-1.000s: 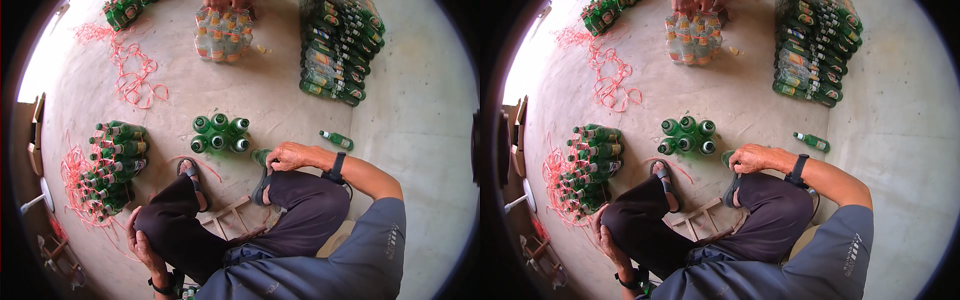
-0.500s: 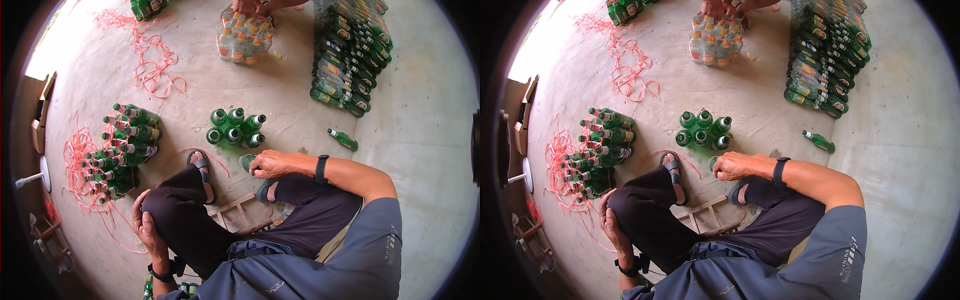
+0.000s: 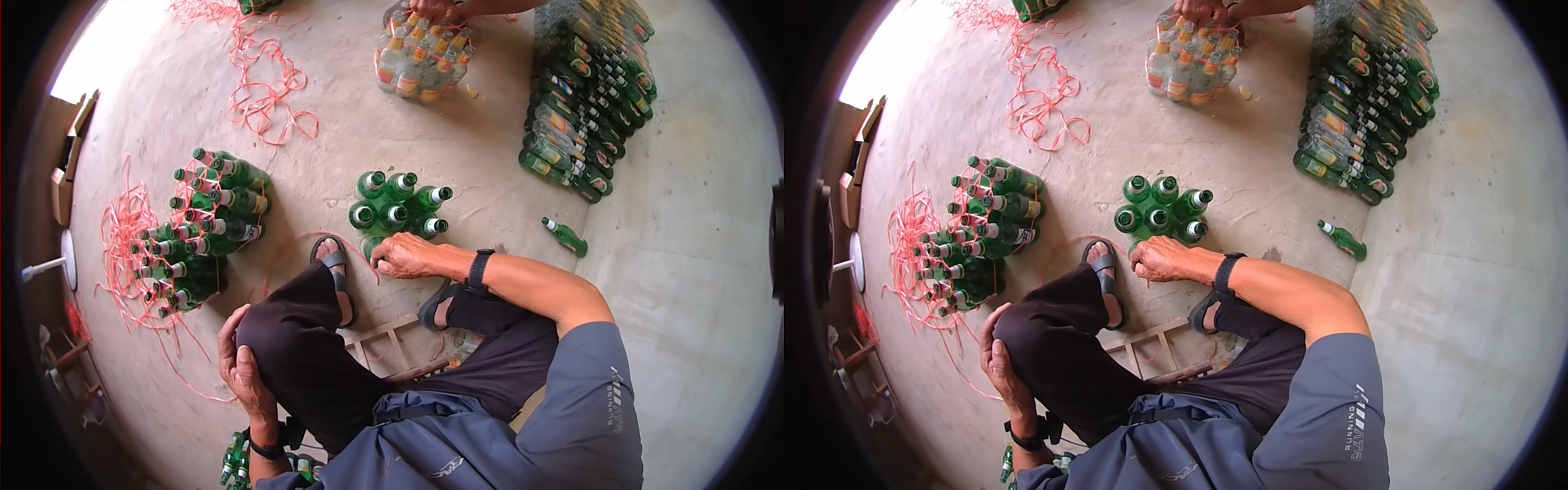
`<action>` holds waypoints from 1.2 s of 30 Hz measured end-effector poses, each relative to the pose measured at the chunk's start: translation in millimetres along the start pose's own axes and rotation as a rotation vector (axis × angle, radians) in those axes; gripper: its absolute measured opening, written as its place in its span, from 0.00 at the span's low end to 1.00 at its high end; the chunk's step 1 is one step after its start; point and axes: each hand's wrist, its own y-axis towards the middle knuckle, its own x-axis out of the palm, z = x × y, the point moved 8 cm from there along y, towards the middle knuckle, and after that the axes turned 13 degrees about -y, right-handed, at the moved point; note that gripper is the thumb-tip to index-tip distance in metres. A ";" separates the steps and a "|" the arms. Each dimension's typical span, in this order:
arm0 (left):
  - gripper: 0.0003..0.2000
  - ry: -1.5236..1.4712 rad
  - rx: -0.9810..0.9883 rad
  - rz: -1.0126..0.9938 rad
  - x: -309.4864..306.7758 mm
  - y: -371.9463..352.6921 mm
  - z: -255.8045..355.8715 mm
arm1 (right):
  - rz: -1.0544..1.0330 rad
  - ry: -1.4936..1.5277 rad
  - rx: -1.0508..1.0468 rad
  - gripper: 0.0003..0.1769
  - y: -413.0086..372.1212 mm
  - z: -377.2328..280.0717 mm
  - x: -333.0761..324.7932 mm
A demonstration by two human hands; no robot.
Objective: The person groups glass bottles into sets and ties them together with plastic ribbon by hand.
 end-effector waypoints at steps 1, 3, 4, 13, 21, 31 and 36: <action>0.25 0.002 -0.004 0.006 -0.6 0.5 0.4 | -0.002 -0.008 0.028 0.13 4.0 1.1 1.3; 0.26 0.014 -0.016 0.000 -0.6 1.6 1.2 | 0.023 -0.016 0.016 0.13 10.4 4.6 9.9; 0.26 0.013 -0.019 0.003 -1.9 2.2 -0.1 | 0.055 -0.029 0.007 0.13 12.7 4.6 9.4; 0.27 0.007 -0.021 -0.003 -4.2 3.9 -1.5 | 0.177 0.093 0.136 0.14 26.3 15.7 13.5; 0.26 0.028 -0.022 0.017 -0.4 3.4 2.9 | 0.258 0.140 0.232 0.15 33.7 9.0 17.8; 0.28 0.016 -0.031 0.010 2.2 2.8 2.2 | 0.191 -0.025 0.152 0.26 31.6 9.9 19.2; 0.27 0.046 -0.046 0.026 1.4 1.4 -0.2 | -0.009 -0.048 0.063 0.23 -11.6 10.8 -20.6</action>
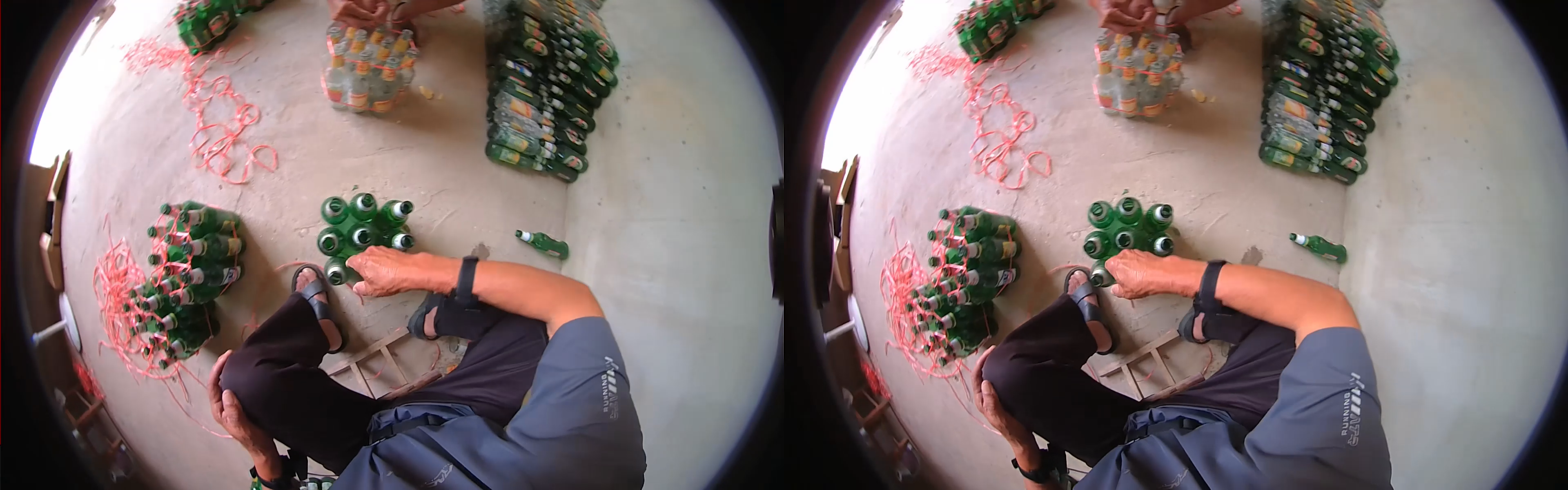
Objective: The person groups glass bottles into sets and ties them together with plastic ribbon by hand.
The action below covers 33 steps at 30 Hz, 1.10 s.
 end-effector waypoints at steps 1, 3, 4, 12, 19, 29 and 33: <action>0.27 -0.002 -0.010 -0.001 -1.9 -0.4 -2.6 | -0.008 0.073 -0.013 0.22 -17.8 3.1 -26.4; 0.27 0.049 -0.002 -0.001 -1.2 0.2 -0.9 | 0.084 0.233 -0.034 0.24 -53.5 40.7 -71.1; 0.28 0.079 -0.002 0.000 0.0 0.0 0.0 | -0.017 0.237 0.161 0.26 -78.5 66.0 -97.5; 0.27 0.143 -0.046 -0.015 -13.8 9.7 -23.1 | 0.221 0.107 1.097 0.21 -291.9 323.5 -69.5; 0.27 0.201 -0.076 -0.049 -13.0 30.3 -61.6 | 0.019 -0.019 1.205 0.24 -316.1 389.3 105.1; 0.28 0.320 -0.134 -0.043 -36.7 42.4 -96.0 | 0.180 -0.040 1.256 0.27 -317.3 457.0 184.7; 0.28 0.335 -0.120 -0.016 -21.5 47.0 -93.9 | 0.134 -0.175 1.270 0.15 -318.1 452.4 184.3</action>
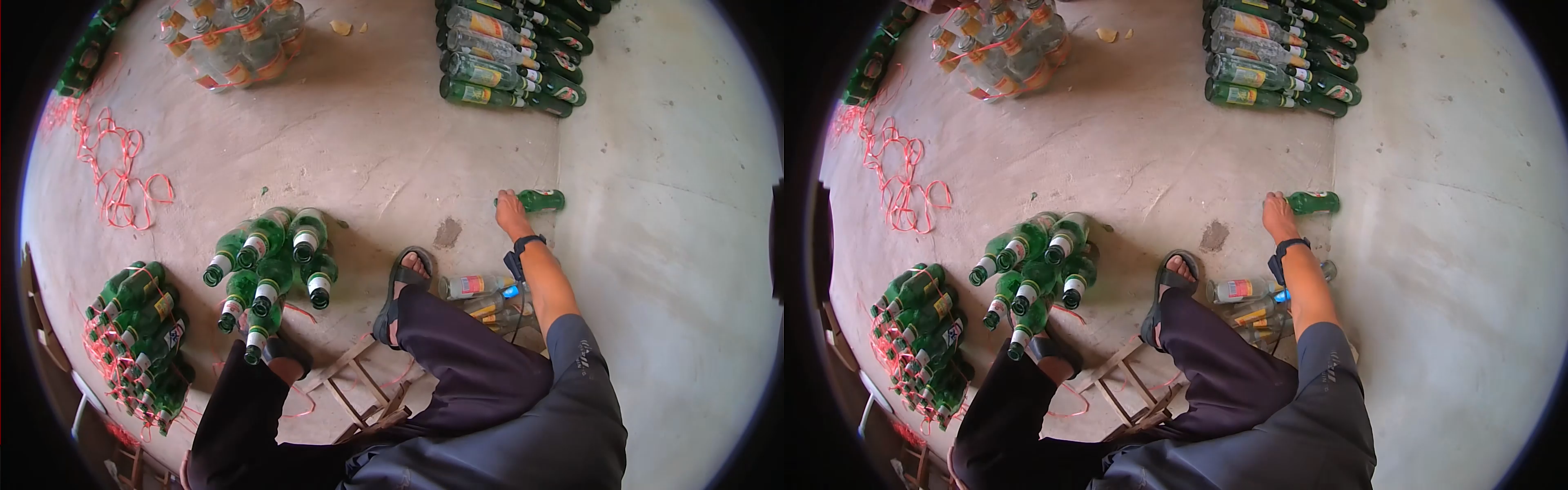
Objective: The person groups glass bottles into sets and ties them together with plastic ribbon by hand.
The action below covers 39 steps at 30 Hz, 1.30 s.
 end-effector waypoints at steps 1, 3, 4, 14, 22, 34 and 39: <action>0.28 0.002 0.008 0.012 17.2 4.5 15.2 | 0.029 -0.061 0.006 0.11 -2.8 -1.6 -3.5; 0.29 -0.001 0.031 0.042 43.0 9.7 48.0 | 0.084 -0.086 -0.026 0.10 -13.6 -4.9 -9.7; 0.29 -0.006 0.044 0.056 53.6 11.1 64.7 | 0.131 -0.117 -0.043 0.08 -18.3 -4.0 -13.4; 0.28 -0.046 0.053 0.142 -29.7 -53.1 62.0 | 0.551 0.069 0.012 0.09 -79.8 38.0 -105.8; 0.22 -0.230 0.175 0.008 1.1 -53.0 101.5 | 0.371 1.136 0.159 0.08 -123.6 45.6 -177.2; 0.17 -0.409 0.221 -0.014 -17.8 -56.0 87.8 | 0.402 0.824 -0.406 0.10 -299.5 -79.4 -425.2; 0.16 -0.437 0.215 -0.059 -18.7 -56.7 93.2 | 0.516 0.754 -0.643 0.09 -362.3 -129.2 -457.5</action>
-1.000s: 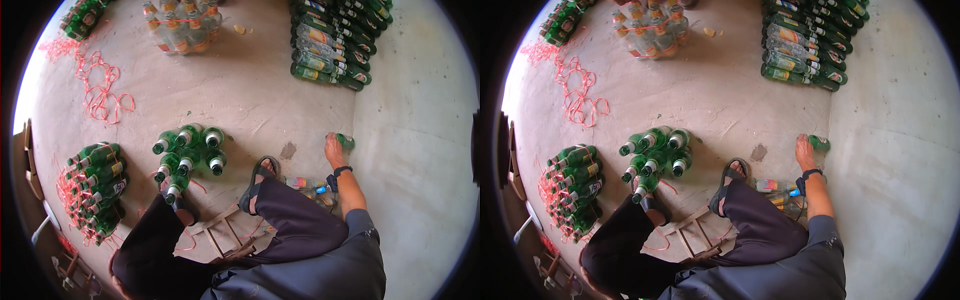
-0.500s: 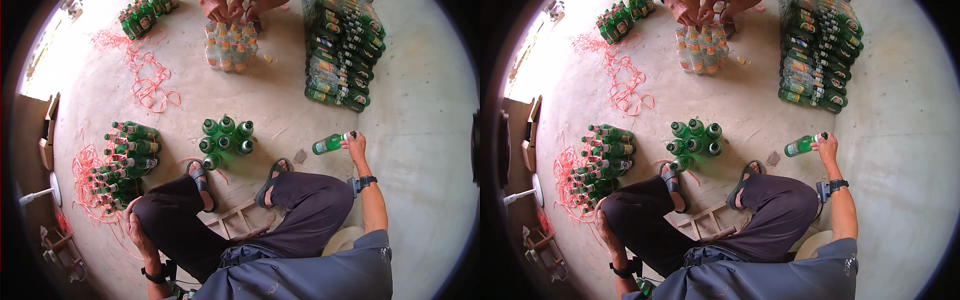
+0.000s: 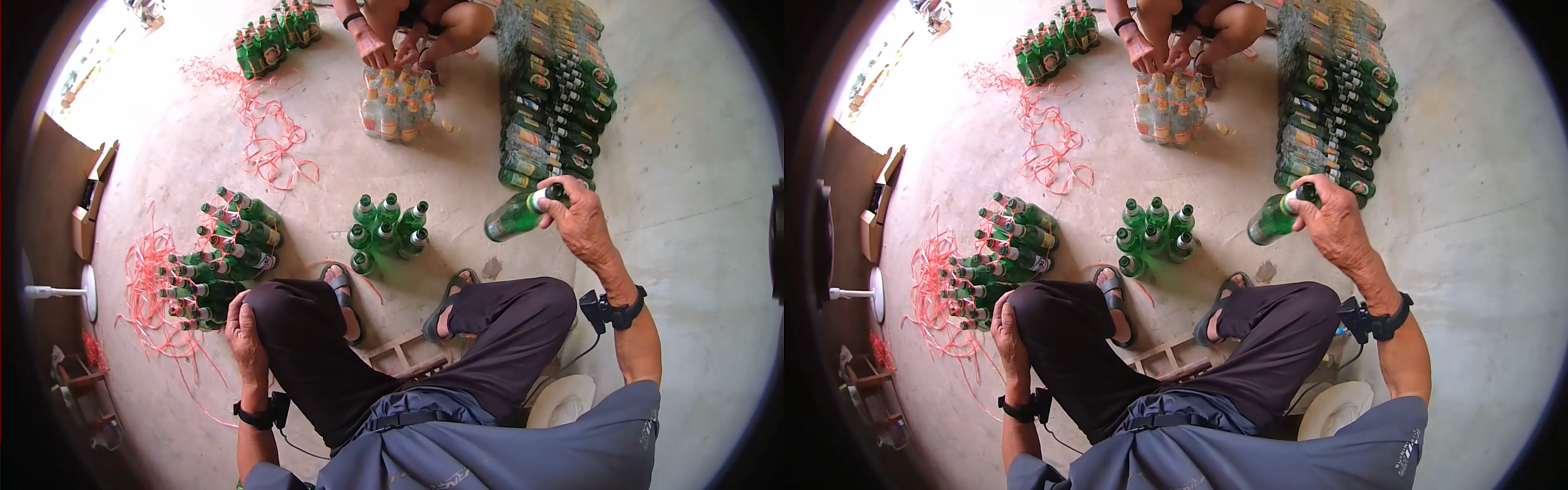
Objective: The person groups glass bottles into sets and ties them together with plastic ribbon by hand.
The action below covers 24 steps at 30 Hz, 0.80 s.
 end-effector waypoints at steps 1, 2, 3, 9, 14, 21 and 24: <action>0.16 0.030 0.000 -0.008 0.2 0.6 0.5 | -0.021 0.000 0.002 0.09 -2.2 -8.7 6.8; 0.15 0.062 -0.001 -0.018 0.5 1.6 0.6 | -0.021 0.036 -0.043 0.09 -3.7 -17.1 15.4; 0.15 0.098 0.010 -0.020 -4.0 3.5 -2.6 | -0.039 0.033 -0.060 0.09 -6.1 -25.6 24.9; 0.14 0.468 0.056 -0.254 -2.0 26.5 19.1 | -0.180 -0.027 -0.172 0.12 -10.3 -34.6 119.5; 0.16 0.703 0.034 -0.571 19.3 68.6 47.3 | -0.245 -0.062 -0.205 0.14 -6.2 -22.5 207.5; 0.13 1.010 0.191 -0.784 56.9 124.9 -44.9 | -0.147 -0.148 -0.206 0.14 -7.4 -8.8 279.4; 0.13 0.983 0.052 -0.920 81.7 124.2 -105.0 | -0.156 -0.151 -0.157 0.14 -7.1 -2.8 300.7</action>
